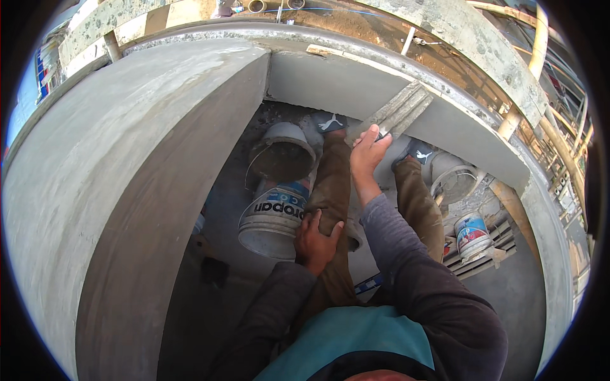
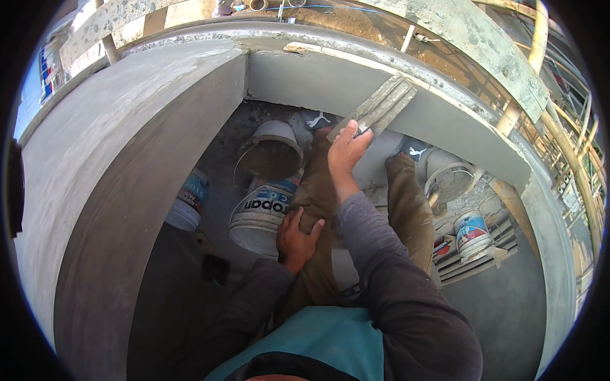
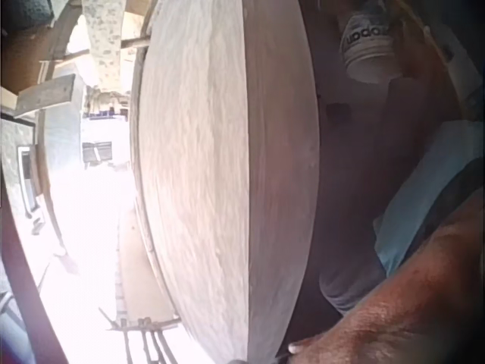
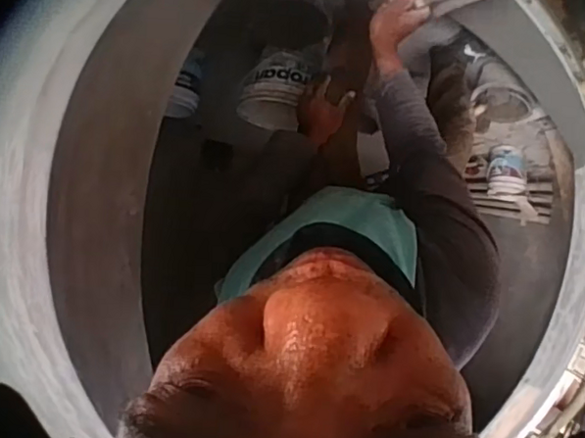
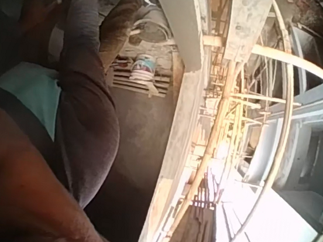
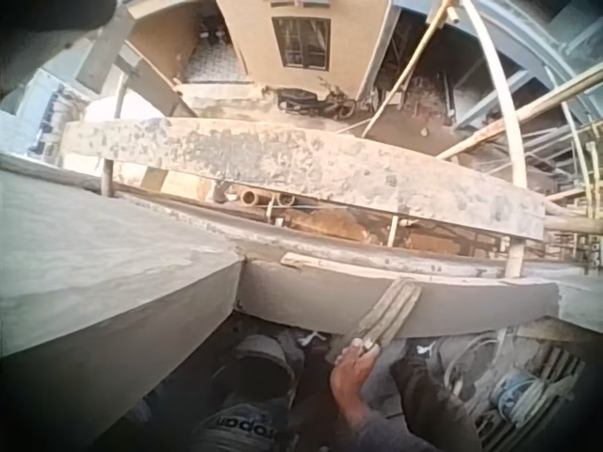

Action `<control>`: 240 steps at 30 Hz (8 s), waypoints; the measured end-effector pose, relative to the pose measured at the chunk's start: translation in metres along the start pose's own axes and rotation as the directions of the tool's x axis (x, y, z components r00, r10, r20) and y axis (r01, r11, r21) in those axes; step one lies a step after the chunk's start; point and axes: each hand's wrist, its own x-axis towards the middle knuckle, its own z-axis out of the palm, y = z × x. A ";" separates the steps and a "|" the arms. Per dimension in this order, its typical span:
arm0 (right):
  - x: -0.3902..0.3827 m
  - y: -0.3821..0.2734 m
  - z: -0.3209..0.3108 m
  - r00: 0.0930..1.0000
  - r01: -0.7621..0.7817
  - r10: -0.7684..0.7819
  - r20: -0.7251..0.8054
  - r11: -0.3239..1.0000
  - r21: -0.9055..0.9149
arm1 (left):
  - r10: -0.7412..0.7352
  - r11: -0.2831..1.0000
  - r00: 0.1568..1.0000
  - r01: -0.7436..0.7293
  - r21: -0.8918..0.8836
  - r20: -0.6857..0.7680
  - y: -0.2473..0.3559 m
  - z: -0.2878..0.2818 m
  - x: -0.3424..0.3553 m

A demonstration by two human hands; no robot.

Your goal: Applying and smoothing wet plaster or cement onto a concrete wall structure using a trowel.

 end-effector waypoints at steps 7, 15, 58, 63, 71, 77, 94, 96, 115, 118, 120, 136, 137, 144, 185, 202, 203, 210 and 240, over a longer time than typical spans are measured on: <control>-0.041 -0.023 0.096 0.884 0.354 -0.283 0.372 0.925 -0.138 | 0.051 0.999 0.999 -0.051 -0.018 -0.006 -0.005 0.009 -0.002; 0.013 0.009 0.025 0.973 0.170 -0.144 0.178 0.976 -0.140 | 0.068 0.998 0.995 -0.068 0.001 -0.071 0.004 0.005 -0.003; 0.140 -0.034 -0.154 0.950 0.288 -0.304 -0.068 0.940 -0.181 | -0.017 0.899 0.998 0.042 0.435 -0.062 0.075 0.047 -0.023; 0.188 -0.008 -0.247 0.870 0.104 -0.220 -0.442 0.957 -0.272 | 0.009 0.909 0.998 0.016 0.417 -0.057 0.080 0.044 -0.025; 0.133 -0.014 -0.202 0.912 0.393 -0.409 -0.026 0.890 -0.230 | -0.086 0.898 0.996 0.088 0.430 -0.024 0.081 0.043 -0.022; 0.173 -0.031 -0.194 0.925 0.304 -0.362 -0.119 0.888 -0.345 | -0.033 0.902 0.998 0.053 0.428 -0.054 0.074 0.050 -0.023; 0.124 -0.014 -0.181 0.930 0.350 -0.367 0.023 0.865 -0.359 | 0.004 0.918 0.993 0.043 0.395 -0.118 0.075 0.051 -0.026; 0.158 -0.010 -0.211 0.939 0.213 -0.292 -0.180 0.908 -0.362 | -0.025 0.917 0.994 0.065 0.393 -0.105 0.074 0.048 -0.025; 0.112 0.016 -0.197 0.983 0.183 -0.171 0.065 0.908 -0.377 | 0.069 0.888 0.993 -0.018 0.460 -0.094 0.079 0.056 -0.024; 0.170 0.032 -0.286 0.944 0.192 -0.275 -0.180 0.907 -0.374 | 0.079 0.879 0.991 -0.019 0.477 -0.108 0.086 0.054 -0.026; 0.206 0.031 -0.346 0.899 0.203 -0.360 -0.250 0.847 -0.491 | 0.086 0.881 0.991 -0.027 0.472 -0.103 0.087 0.056 -0.026; 0.144 0.032 -0.283 0.951 0.309 -0.266 0.158 0.858 -0.411 | 0.063 0.847 0.998 -0.039 0.531 -0.027 0.108 0.046 -0.023; 0.144 0.033 -0.285 0.952 0.302 -0.286 0.106 0.836 -0.459 | 0.072 0.840 0.997 -0.046 0.540 -0.027 0.106 0.044 -0.022; 0.237 0.037 -0.426 0.884 0.183 -0.379 -0.273 0.819 -0.544 | 0.045 0.831 0.999 -0.045 0.554 0.014 0.120 0.039 -0.025; 0.314 0.068 -0.543 0.851 -0.070 -0.062 -0.522 0.971 -0.230 | 0.062 0.793 0.998 -0.061 0.607 0.019 0.124 0.051 -0.020; 0.317 0.018 -0.563 0.651 0.555 -0.747 0.137 0.345 -0.756 | -0.011 0.767 1.000 0.009 0.641 -0.001 0.150 0.053 -0.026; 0.313 0.017 -0.563 0.653 0.556 -0.745 0.137 0.349 -0.755 | -0.014 0.765 1.000 0.012 0.644 -0.002 0.150 0.053 -0.026; 0.186 0.148 -0.500 0.921 0.001 -0.266 -0.285 0.732 -0.681 | -0.020 0.758 0.998 -0.022 0.652 0.057 0.137 0.049 -0.016; 0.150 0.170 -0.457 0.693 -0.672 0.721 0.033 0.628 0.391 | 0.007 0.743 1.000 -0.013 0.669 0.011 0.154 0.049 -0.018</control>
